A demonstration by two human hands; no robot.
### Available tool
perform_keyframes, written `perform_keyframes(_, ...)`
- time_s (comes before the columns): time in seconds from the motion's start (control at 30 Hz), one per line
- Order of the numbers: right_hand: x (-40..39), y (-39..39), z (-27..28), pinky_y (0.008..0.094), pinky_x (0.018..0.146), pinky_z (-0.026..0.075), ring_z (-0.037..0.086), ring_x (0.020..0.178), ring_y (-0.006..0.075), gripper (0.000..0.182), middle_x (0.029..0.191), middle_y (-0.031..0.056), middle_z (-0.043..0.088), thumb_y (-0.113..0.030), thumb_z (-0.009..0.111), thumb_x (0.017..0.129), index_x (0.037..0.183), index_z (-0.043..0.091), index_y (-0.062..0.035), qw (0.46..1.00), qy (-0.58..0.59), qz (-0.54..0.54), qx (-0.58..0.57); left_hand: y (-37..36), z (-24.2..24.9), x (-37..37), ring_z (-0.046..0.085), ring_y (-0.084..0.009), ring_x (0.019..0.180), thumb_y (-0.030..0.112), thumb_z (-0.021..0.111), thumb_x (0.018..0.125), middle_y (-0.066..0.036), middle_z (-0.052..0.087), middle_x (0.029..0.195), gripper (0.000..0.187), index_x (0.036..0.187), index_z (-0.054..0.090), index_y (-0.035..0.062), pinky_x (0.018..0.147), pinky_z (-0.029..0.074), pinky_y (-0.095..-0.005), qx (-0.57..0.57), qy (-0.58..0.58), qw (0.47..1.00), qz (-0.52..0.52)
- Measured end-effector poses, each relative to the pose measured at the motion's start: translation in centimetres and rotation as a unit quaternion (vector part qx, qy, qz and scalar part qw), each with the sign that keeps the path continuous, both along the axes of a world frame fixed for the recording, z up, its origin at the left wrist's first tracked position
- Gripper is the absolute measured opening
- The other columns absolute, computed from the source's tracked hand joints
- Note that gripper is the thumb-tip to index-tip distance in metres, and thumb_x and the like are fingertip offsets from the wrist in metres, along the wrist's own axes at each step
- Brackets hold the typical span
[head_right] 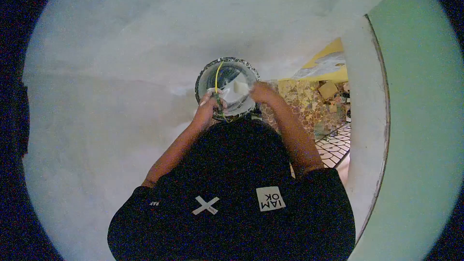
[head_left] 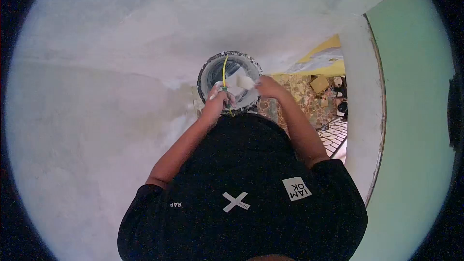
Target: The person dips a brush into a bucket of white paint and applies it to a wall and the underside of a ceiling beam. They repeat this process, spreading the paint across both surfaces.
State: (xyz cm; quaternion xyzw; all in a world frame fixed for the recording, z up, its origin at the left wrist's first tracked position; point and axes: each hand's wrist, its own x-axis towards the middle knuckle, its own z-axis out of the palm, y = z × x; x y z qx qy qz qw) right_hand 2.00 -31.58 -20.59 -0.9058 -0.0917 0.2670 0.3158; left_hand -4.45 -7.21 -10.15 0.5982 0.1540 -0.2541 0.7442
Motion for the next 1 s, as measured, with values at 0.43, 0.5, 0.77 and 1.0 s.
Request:
perform_keyframes(0.43, 1.3, 9.5, -11.0, 0.0505, 0.078, 0.055, 0.067, 0.087, 0.0434, 0.022, 0.091, 0.0269, 0.067, -0.007, 0.062, 0.075, 0.095, 0.063, 0.0023, 0.994, -0.083, -0.022, -0.069, 0.1, 1.5, -1.9, 0.063, -0.0184, 0.074, 0.016, 0.043, 0.092, -0.009, 0.064, 0.09, 0.03, 0.12, 0.045, 0.0059, 0.064, 0.047, -0.0289, 0.061, -0.077, 0.994, -0.056)
perform_keyframes(0.5, 1.2, 9.8, -12.1, 0.0516, 0.076, 0.054, 0.067, 0.086, 0.0438, 0.018, 0.089, 0.026, 0.068, -0.007, 0.06, 0.078, 0.092, 0.064, 0.0021, 0.995, -0.087, -0.03, -0.042, -0.4, 1.2, -1.7, 0.063, -0.0172, 0.076, 0.016, 0.044, 0.09, -0.008, 0.064, 0.089, 0.035, 0.124, 0.044, 0.0067, 0.063, 0.045, -0.0278, 0.026, -0.063, 0.996, -0.062)
perform_keyframes(0.77, 0.7, 0.6, -5.2, 0.0388, 0.069, 0.054, 0.068, 0.074, 0.0276, 0.026, 0.082, 0.0149, 0.069, -0.019, 0.06, 0.09, 0.106, 0.066, 0.0009, 0.919, 0.176, -0.25, 0.248, -3.6, -1.2, -1.5, 0.06, -0.0174, 0.079, 0.014, 0.043, 0.086, -0.007, 0.062, 0.091, 0.036, 0.121, 0.048, 0.0056, 0.07, 0.045, -0.0286, 0.081, -0.017, 0.993, 0.079)
perform_keyframes(1.0, -1.4, -13.9, 6.0, 0.0218, 0.049, 0.042, 0.056, 0.06, 0.0106, 0.027, 0.079, 0.0017, 0.062, -0.021, 0.061, 0.094, 0.113, 0.06, -0.0014, 0.711, 0.267, -0.32, 0.566, -4.9, -4.6, 0.8, 0.055, -0.0133, 0.079, 0.018, 0.048, 0.094, -0.004, 0.059, 0.088, 0.025, 0.117, 0.051, 0.0092, 0.073, 0.048, -0.0307, 0.0, 0.008, 0.991, 0.135)
